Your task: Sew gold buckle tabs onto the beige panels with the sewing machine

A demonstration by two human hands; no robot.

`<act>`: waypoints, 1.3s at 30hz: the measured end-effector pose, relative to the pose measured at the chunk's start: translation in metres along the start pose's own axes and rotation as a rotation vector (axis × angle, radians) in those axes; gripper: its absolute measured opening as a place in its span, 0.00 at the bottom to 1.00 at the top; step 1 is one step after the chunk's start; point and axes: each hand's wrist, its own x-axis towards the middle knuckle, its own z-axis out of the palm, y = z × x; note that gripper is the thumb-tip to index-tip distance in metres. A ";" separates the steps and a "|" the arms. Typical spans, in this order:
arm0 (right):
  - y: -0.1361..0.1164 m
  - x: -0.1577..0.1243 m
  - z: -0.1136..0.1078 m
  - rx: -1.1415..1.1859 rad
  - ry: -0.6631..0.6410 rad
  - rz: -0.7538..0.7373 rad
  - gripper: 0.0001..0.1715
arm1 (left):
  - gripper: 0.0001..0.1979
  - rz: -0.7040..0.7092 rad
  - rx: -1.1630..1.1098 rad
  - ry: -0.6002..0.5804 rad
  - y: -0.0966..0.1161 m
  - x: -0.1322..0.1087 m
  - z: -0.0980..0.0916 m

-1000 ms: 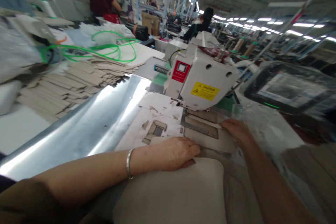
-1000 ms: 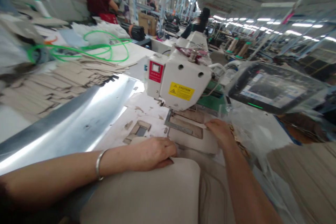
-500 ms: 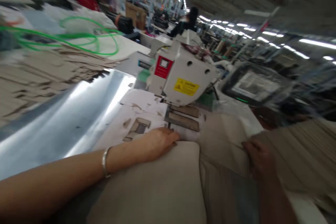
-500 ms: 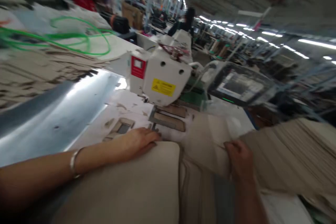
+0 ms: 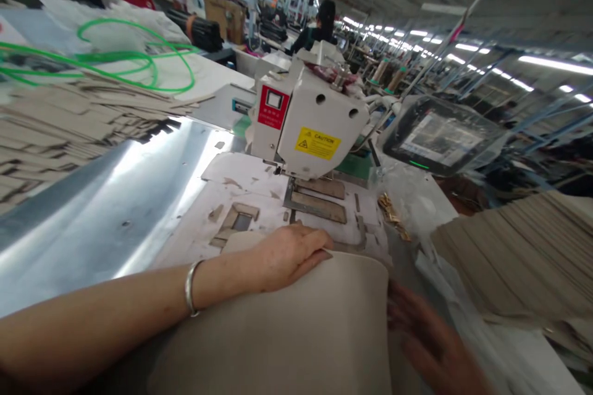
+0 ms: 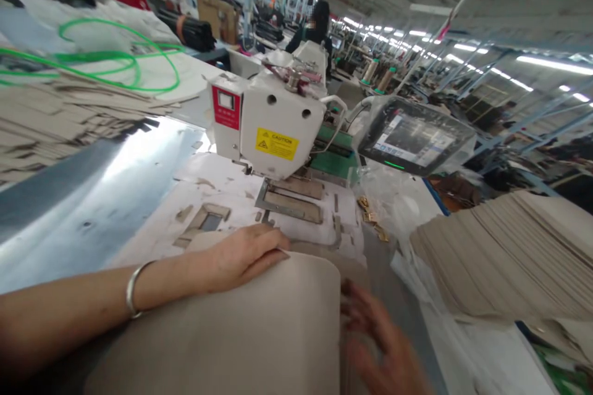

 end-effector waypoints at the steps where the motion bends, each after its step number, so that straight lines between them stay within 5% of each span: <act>1: -0.010 0.005 0.025 0.033 -0.095 0.001 0.25 | 0.10 -0.016 0.026 -0.001 -0.001 -0.001 0.002; 4: -0.027 0.026 0.056 0.131 -0.207 0.056 0.26 | 0.13 -0.021 0.153 0.029 -0.007 -0.005 0.007; 7: -0.016 0.055 0.018 0.146 -0.126 0.194 0.30 | 0.22 0.022 0.223 0.020 -0.012 -0.011 0.010; 10: 0.004 0.087 -0.037 0.007 -0.045 0.307 0.25 | 0.19 0.065 0.181 -0.067 -0.011 -0.014 0.012; 13: 0.010 0.117 -0.053 -0.066 0.033 0.312 0.22 | 0.20 0.087 0.161 -0.120 -0.008 -0.014 0.018; 19: -0.021 0.174 0.011 0.085 -0.063 0.077 0.27 | 0.24 -0.022 0.267 -0.130 -0.008 -0.020 0.025; 23: -0.035 0.200 0.045 0.161 -0.059 0.065 0.24 | 0.27 -0.126 0.347 -0.137 -0.010 -0.024 0.023; 33: -0.035 0.219 0.057 0.125 0.001 0.079 0.23 | 0.34 -0.180 0.504 -0.151 -0.011 -0.023 0.025; 39: -0.034 0.219 0.057 0.203 -0.073 0.082 0.24 | 0.34 -0.187 0.492 -0.153 -0.011 -0.023 0.025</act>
